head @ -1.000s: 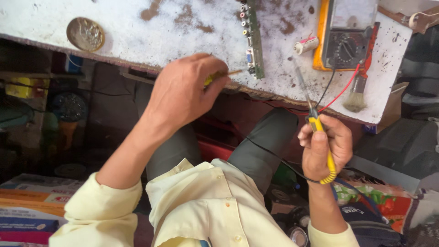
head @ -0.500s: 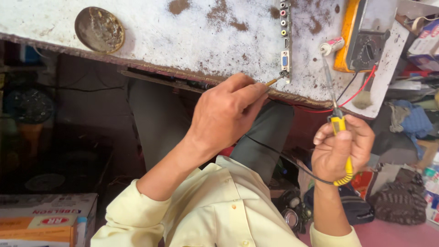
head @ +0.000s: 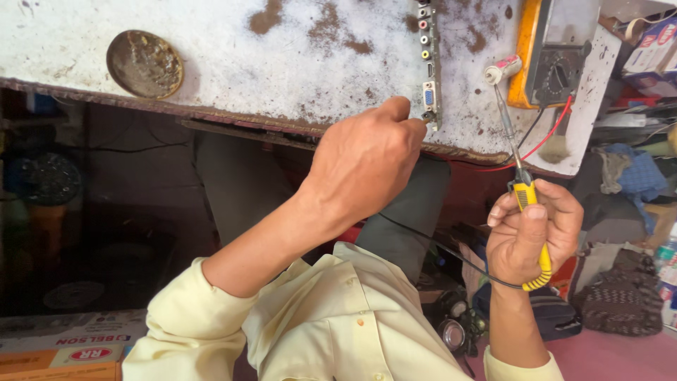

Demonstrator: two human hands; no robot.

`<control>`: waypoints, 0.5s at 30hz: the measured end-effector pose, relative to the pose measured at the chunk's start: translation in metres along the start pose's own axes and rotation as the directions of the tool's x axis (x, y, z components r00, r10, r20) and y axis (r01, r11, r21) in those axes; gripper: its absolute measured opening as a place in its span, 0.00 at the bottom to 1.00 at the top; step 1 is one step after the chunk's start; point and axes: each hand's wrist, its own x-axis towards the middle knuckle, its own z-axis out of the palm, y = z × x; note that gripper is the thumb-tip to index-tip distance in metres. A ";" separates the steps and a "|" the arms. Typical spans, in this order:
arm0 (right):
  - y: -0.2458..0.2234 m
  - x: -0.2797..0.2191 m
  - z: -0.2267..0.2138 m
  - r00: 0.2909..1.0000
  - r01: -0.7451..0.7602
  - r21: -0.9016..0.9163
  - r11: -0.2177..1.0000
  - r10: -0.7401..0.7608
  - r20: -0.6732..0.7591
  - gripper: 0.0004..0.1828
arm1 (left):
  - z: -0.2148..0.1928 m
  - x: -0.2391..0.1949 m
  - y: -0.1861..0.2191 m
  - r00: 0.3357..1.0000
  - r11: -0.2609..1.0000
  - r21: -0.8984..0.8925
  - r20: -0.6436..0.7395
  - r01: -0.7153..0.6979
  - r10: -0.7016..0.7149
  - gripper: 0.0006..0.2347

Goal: The person is soldering a green circuit board using a soldering iron and a screwdriver. They hold the board steady with one hand while applying heat and solder with the other, working on various connection points along the board's edge.

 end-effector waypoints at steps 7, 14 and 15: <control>0.006 -0.003 -0.009 0.999 -0.021 0.061 0.998 0.023 -0.032 0.14 | -0.003 0.016 0.011 0.995 0.992 0.121 0.098 -0.027 0.015 0.03; 0.014 -0.011 -0.015 0.999 -0.047 0.133 0.990 0.047 0.000 0.15 | 0.001 0.020 0.029 0.989 0.976 0.216 0.144 -0.016 -0.016 0.04; 0.015 -0.013 -0.015 0.999 -0.050 0.141 0.989 0.049 0.009 0.16 | 0.002 0.018 0.032 0.991 0.976 0.216 0.134 -0.007 -0.022 0.04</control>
